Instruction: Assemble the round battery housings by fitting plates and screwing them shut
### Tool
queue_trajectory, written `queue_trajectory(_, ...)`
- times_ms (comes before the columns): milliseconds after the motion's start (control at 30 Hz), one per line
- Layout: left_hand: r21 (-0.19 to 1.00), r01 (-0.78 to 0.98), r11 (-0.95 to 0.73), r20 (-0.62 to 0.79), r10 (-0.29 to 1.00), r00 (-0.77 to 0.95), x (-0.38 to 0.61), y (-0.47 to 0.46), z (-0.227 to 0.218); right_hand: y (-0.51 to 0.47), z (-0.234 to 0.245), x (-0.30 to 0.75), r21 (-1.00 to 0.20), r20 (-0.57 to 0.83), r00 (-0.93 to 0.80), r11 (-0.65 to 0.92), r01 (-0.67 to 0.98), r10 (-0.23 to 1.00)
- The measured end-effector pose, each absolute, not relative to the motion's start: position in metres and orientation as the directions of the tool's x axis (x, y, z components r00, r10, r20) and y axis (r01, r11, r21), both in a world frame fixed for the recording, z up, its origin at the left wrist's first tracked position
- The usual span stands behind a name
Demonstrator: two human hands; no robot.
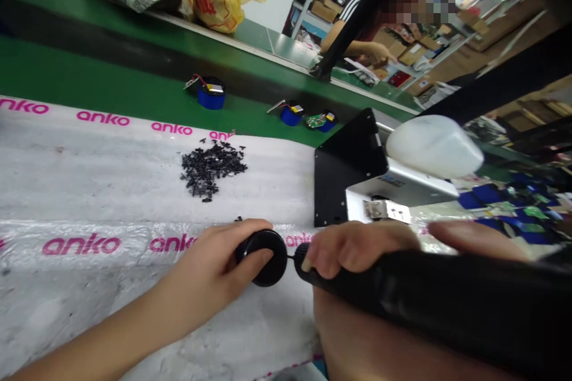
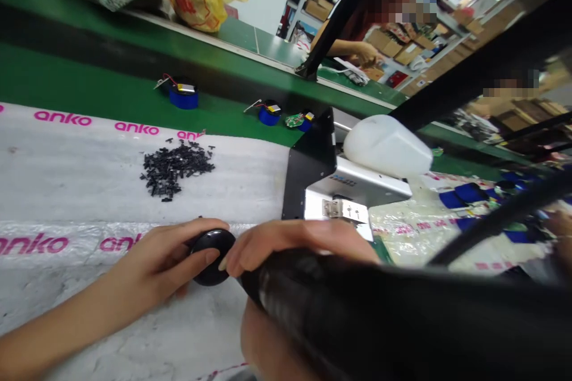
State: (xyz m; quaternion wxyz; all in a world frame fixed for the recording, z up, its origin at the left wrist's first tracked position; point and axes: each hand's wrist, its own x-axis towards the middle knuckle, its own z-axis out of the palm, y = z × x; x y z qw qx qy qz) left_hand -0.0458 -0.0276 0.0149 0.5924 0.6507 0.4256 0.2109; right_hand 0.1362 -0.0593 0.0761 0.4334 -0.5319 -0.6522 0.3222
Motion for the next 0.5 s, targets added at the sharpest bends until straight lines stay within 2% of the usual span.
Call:
queue_trajectory(67,0.953,0.303,0.003,-0.161,0.852,0.498,-0.047,-0.031,0.011,-0.056,0.078,0.133,-0.900,0.324,0.134,0.262,0.348,0.936)
queue_trajectory(133,0.935,0.340,-0.103,-0.055,0.904,0.424,-0.049,-0.033,0.007,-0.049,0.086,0.142,-0.899,0.428,0.402,0.338,0.278,0.809)
queue_trajectory(200,0.880,0.402,-0.254,0.073,0.908,0.413,-0.053,-0.034,0.001,-0.038,0.095,0.161,-0.839,0.533,0.618,0.457,0.295,0.578)
queue_trajectory(300,0.786,0.420,-0.453,0.188,0.824,0.535,-0.057,-0.034,-0.011,-0.020,0.102,0.194,-0.690,0.650,0.715,0.595,0.412,0.257)
queue_trajectory(333,0.770,0.412,-0.487,0.191,0.793,0.579,-0.057,-0.034,-0.015,-0.015,0.100,0.202,-0.657,0.674,0.706,0.616,0.435,0.220)
queue_trajectory(400,0.781,0.415,-0.467,0.152,0.787,0.598,-0.055,-0.035,-0.021,-0.009,0.095,0.211,-0.655,0.694,0.675,0.607,0.449,0.249)
queue_trajectory(500,0.861,0.405,-0.307,0.042,0.838,0.544,-0.050,-0.037,-0.020,-0.020,0.091,0.208,-0.704,0.660,0.673,0.586,0.401,0.332)
